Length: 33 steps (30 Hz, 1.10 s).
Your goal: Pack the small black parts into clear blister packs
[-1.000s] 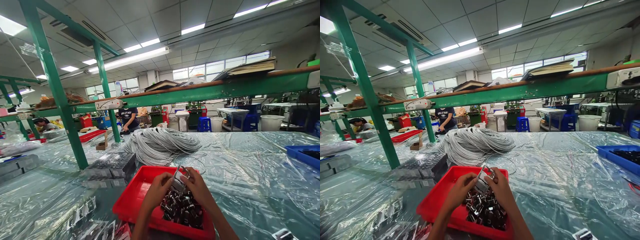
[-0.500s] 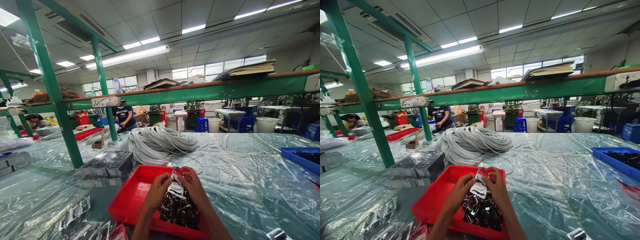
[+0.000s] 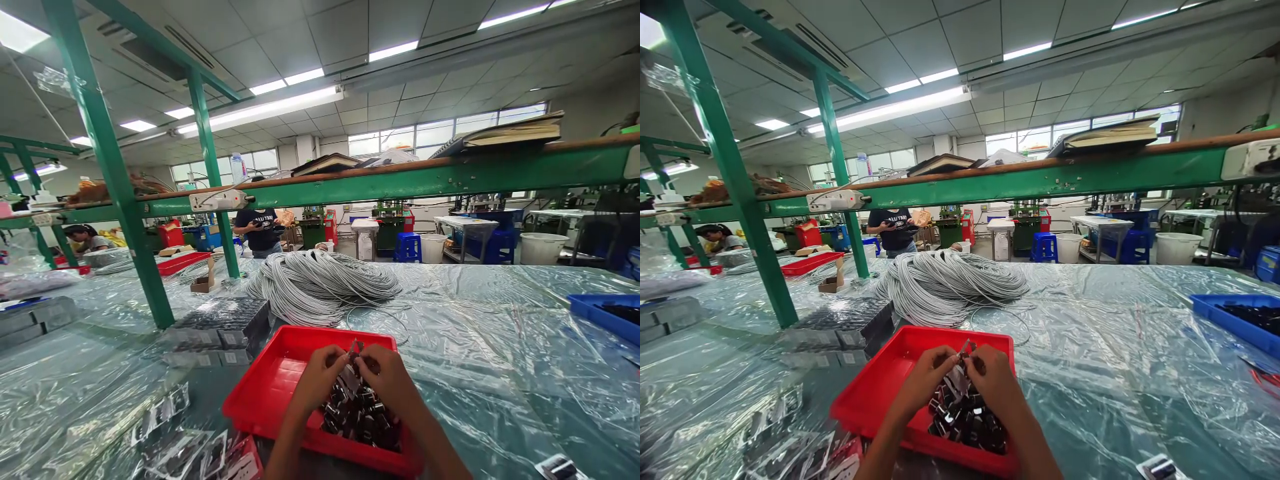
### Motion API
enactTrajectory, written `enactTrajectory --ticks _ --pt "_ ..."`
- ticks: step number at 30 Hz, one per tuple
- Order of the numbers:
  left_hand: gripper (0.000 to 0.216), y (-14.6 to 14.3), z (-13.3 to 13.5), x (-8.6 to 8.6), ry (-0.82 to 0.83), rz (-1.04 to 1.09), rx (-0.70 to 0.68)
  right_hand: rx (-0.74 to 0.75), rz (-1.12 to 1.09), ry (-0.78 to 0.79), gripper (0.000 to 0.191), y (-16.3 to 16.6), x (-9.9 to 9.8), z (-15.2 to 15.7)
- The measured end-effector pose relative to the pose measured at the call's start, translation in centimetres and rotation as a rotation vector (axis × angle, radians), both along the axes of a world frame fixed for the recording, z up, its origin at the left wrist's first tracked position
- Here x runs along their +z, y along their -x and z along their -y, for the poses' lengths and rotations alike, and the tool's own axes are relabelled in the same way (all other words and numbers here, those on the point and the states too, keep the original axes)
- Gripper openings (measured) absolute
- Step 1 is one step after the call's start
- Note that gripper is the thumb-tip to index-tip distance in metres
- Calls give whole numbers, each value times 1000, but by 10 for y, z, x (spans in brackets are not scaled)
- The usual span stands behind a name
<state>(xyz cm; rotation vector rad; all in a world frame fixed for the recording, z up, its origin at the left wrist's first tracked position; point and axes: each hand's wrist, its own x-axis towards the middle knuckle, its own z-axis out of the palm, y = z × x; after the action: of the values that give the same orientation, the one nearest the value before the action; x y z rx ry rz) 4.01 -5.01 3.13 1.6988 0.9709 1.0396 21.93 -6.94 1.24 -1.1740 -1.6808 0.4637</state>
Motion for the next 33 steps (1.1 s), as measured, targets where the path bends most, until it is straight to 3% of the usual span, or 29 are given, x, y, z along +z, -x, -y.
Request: enactTrajectory --ticks 4,8,13,17,22,28,30,33 --pt "41 6 -14 -7 22 34 141 -20 -93 92 26 -13 -2 -5" --pt "46 10 -17 -9 57 98 86 -170 -56 85 30 -14 -2 -4" --pt "43 5 -11 -7 175 131 -82 142 -341 310 43 1 -3 -3" --pt "35 7 -5 1 185 99 -176 118 -451 278 46 1 -1 -5" --pt "21 7 -4 5 158 84 -129 170 -460 297 44 -1 5 -1" --pt "19 -9 -6 -7 136 160 -70 313 -637 430 47 10 -6 -1" --pt "17 -13 -7 -10 119 161 -35 229 -588 428 48 12 -10 -2" --pt "19 -12 -9 -9 89 127 13 -51 -342 164 40 14 -7 -2"
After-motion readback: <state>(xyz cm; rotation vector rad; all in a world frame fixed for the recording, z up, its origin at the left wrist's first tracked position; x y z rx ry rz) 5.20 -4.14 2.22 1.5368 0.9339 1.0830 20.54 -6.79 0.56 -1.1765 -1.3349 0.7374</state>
